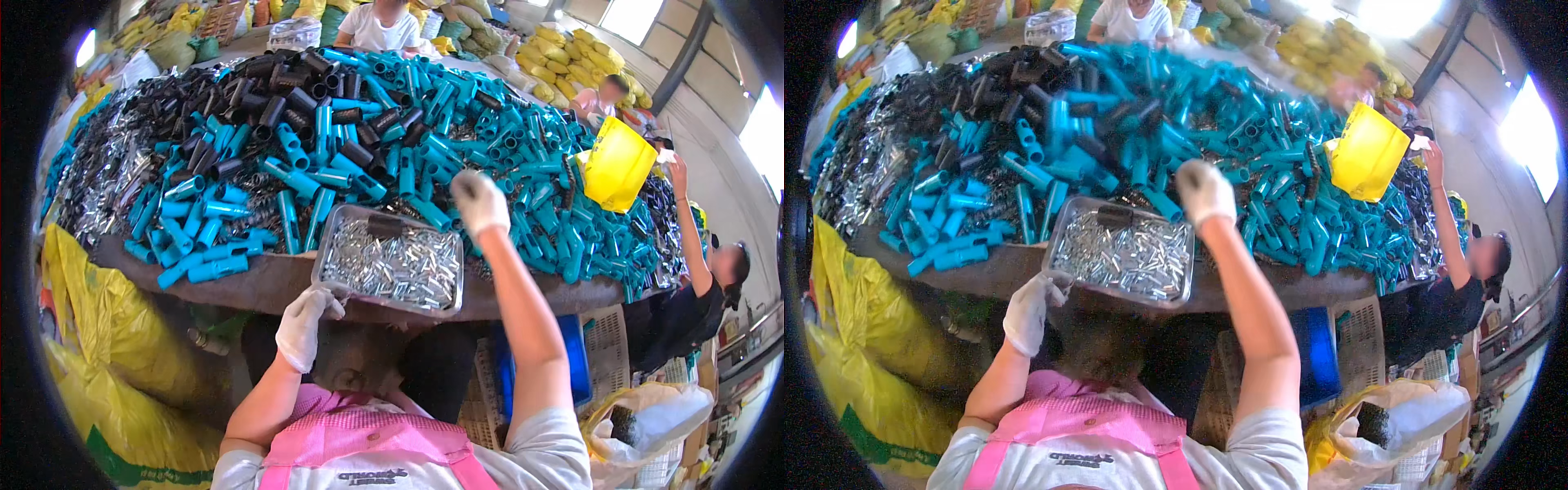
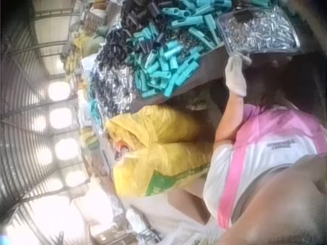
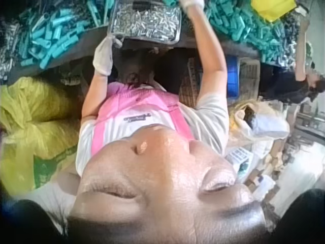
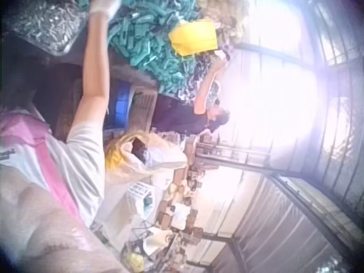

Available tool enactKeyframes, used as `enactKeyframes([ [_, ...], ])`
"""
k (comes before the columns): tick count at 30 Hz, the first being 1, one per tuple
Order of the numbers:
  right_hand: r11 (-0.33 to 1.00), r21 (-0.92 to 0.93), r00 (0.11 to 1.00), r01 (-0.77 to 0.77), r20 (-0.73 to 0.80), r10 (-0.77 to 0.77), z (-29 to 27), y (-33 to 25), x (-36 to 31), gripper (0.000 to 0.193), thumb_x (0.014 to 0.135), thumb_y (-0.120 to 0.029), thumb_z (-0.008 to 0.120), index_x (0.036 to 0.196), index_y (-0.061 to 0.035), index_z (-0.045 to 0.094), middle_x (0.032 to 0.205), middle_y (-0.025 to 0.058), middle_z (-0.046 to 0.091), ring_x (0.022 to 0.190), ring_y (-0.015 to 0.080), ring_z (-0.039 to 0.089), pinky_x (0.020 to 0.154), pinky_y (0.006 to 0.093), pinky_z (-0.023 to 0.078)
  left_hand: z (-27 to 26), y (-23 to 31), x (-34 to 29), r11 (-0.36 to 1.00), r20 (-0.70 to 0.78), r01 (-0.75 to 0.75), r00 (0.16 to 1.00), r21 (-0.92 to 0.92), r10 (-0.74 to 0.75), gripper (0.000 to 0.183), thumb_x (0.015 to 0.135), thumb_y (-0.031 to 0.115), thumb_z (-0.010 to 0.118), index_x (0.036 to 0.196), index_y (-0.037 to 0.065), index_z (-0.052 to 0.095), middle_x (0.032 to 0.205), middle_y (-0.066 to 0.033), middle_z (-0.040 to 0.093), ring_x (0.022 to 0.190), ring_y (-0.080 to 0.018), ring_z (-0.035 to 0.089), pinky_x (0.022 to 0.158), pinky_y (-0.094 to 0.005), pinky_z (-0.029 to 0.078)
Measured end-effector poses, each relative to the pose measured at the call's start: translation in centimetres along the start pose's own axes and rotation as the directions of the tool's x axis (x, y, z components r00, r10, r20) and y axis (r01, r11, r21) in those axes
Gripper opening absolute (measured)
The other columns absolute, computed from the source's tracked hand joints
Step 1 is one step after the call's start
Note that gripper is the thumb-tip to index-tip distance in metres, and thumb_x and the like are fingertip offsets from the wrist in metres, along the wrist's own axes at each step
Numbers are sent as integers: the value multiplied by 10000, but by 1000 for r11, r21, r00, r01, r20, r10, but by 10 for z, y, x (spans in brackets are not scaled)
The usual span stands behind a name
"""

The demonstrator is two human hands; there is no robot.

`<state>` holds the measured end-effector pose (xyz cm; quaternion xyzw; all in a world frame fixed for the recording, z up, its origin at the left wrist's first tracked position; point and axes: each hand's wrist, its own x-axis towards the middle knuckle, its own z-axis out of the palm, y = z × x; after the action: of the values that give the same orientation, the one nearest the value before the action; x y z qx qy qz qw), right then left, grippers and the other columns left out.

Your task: Assembling metal components into teal plastic housings at an industrial workstation.

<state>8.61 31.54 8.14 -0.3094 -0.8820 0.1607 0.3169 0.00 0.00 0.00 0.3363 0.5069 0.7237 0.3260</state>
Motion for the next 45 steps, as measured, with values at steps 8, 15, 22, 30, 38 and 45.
enactKeyframes([
  [8,773,-622,977,126,212,11,52,101,129,281,859,-122,415,1080,-166,583,1116,138,572,988,320,586,804,418,492,11,15,38,979,-130,161,981,127,-144,269,936,170,426,825,6,608,857,-53,625,693,-74,523,599,-218,428],
  [15,863,-502,971,58,228,68,43,111,145,244,868,-150,408,998,-144,615,1051,125,604,964,335,578,805,412,467,41,48,158,399,393,-469,882,788,262,276,817,100,551,1089,53,553,1092,-137,585,1037,-306,531,908,-398,422],
  [22,792,606,946,70,-292,139,3,71,117,125,926,-159,504,979,-45,497,907,78,631,653,99,549,592,245,455,89,-18,259,7,804,-807,588,591,-95,520,693,252,711,1163,91,555,1235,-106,518,1139,-306,478,968,-390,388],
  [30,876,456,918,160,-394,37,-60,63,-17,92,940,-118,486,953,-38,529,862,42,619,627,53,452,566,189,386,115,-26,322,-490,625,-478,757,729,190,78,802,193,538,829,148,596,804,-33,626,818,-196,601,785,-346,415],
  [38,751,651,857,107,-443,263,-25,57,-111,66,928,-81,488,986,-52,477,891,99,604,648,96,494,586,221,423,135,18,354,-306,680,-608,629,732,378,217,766,70,526,939,148,630,850,-98,605,841,-260,603,755,-374,483],
  [45,595,781,781,191,-488,390,44,60,-138,92,947,-139,471,1008,-85,429,956,112,586,658,110,491,598,225,423,182,-60,325,-360,756,-760,627,541,-188,267,778,170,551,1029,193,637,1054,-1,624,1040,-207,542,890,-358,412],
])
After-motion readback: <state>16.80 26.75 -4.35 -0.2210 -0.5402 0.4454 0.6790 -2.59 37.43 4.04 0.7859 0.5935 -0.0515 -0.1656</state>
